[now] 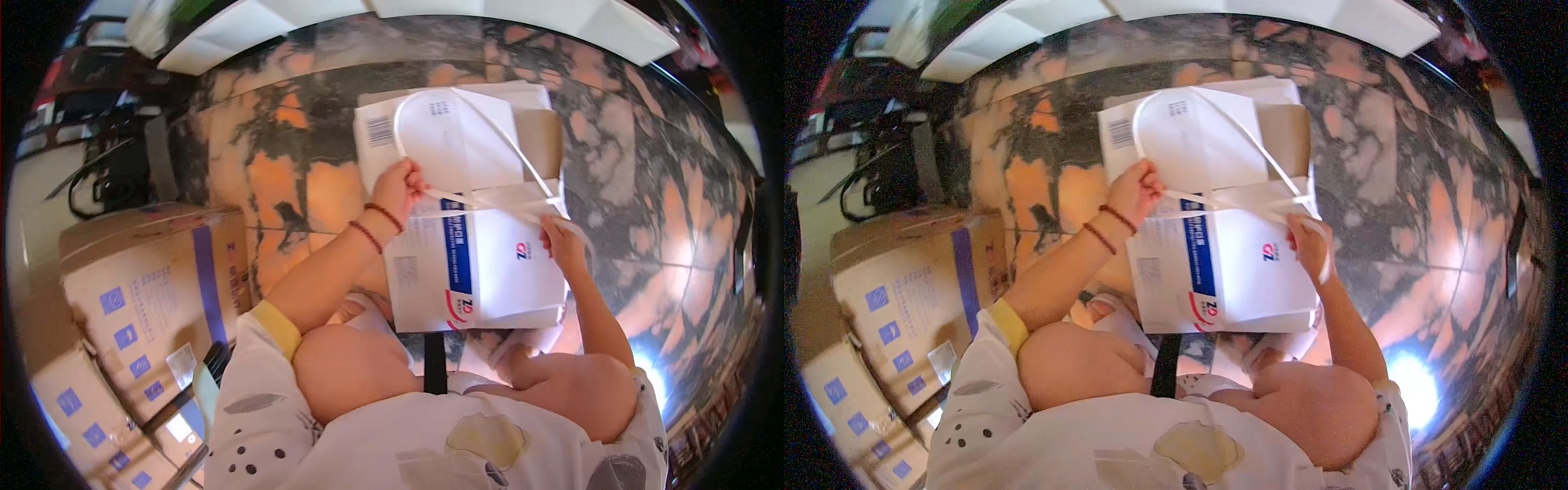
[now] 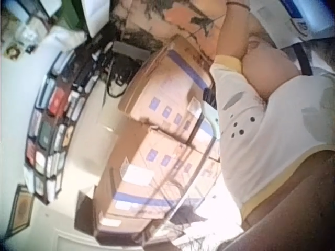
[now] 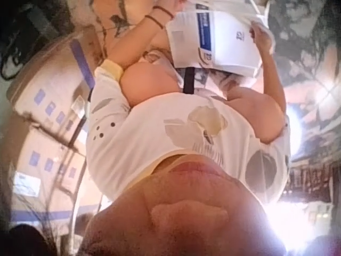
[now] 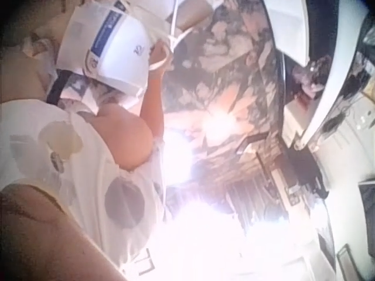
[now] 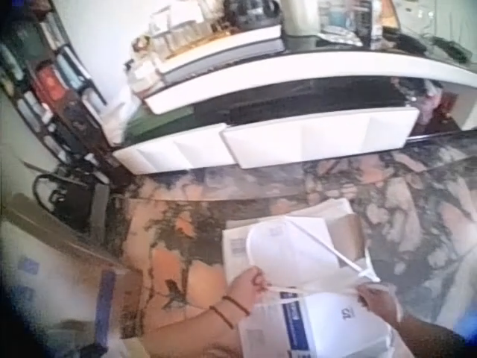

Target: The recorder prepares and assembles cardboard packaging boxes for masks.

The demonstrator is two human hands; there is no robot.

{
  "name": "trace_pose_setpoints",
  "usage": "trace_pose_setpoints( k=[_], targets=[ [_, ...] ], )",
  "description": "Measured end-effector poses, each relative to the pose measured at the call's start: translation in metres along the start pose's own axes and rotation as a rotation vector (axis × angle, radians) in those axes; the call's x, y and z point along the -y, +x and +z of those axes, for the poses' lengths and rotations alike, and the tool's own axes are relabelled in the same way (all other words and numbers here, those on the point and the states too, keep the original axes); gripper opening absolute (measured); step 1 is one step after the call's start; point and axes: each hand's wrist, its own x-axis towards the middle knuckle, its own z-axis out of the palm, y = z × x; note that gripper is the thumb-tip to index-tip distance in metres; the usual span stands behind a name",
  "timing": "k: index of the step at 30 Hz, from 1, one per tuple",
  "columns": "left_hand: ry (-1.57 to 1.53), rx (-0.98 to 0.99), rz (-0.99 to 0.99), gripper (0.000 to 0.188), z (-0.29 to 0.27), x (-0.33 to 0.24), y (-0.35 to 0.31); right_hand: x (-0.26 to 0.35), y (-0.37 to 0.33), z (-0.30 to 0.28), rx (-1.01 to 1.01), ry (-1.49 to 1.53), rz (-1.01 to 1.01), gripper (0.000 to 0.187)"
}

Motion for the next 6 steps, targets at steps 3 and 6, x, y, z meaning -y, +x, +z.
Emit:
trace_pose_setpoints(
  k=[3, 6],
  targets=[
    [0.045, 0.261, -0.025, 0.019, 0.007, -0.002, -0.021, 0.006, -0.002, -0.013, -0.012, 0.16, 0.115, 0.037],
    [0.976, 0.528, 0.29, 0.02, 0.009, 0.015, -0.042, 0.002, 0.008, -0.01, -0.048, 0.431, 0.106, 0.038]
  ],
)
